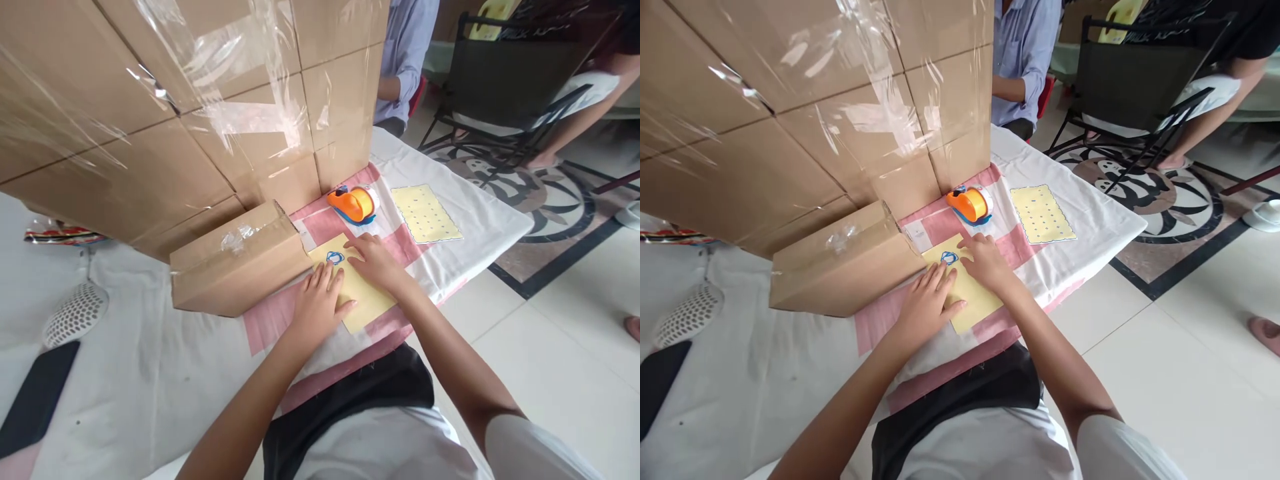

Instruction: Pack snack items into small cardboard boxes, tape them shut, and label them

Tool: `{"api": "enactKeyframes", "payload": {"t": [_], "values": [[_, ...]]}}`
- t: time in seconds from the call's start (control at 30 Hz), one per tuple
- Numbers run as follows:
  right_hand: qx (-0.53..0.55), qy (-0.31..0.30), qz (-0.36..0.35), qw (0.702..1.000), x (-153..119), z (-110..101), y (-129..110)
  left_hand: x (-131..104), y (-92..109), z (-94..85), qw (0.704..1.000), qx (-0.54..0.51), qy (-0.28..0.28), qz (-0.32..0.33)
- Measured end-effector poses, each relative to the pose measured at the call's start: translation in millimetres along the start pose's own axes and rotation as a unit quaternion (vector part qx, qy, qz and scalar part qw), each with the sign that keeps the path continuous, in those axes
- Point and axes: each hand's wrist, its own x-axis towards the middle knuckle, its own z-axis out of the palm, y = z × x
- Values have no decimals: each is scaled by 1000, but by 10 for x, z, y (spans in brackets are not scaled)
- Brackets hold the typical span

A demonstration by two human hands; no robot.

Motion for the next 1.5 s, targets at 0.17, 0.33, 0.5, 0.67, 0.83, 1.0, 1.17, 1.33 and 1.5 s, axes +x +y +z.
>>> {"api": "enactKeyframes", "payload": {"t": [0.17, 0.33, 0.5, 0.67, 0.83, 1.0, 1.17, 1.33, 1.5], "values": [[-145, -73, -166, 973, 136, -115, -71, -27, 10, 7, 999, 2, 31, -9], [-206, -119, -334, 912, 451, -259, -1, -19, 30, 23, 999, 10, 43, 1], [-212, -158, -471, 842, 696, -271, 56, -17, 11, 15, 999, 24, 34, 1], [-247, -183, -510, 803, 781, -244, 4, -7, 2, 15, 1000, 13, 20, -5], [-207, -195, -474, 833, 785, -185, 59, -8, 2, 31, 1000, 5, 21, -6], [-65, -194, -373, 905, 763, -84, 194, -12, 1, 19, 1000, 3, 22, -9], [69, -196, -320, 924, 773, -96, 264, -3, -13, 10, 1000, 5, 12, -7], [215, -173, -248, 929, 823, -78, 169, 31, 19, 6, 1000, 7, 18, -10], [350, -65, -172, 918, 917, 220, -131, -242, -94, -410, 992, -6, 109, 68]]}}
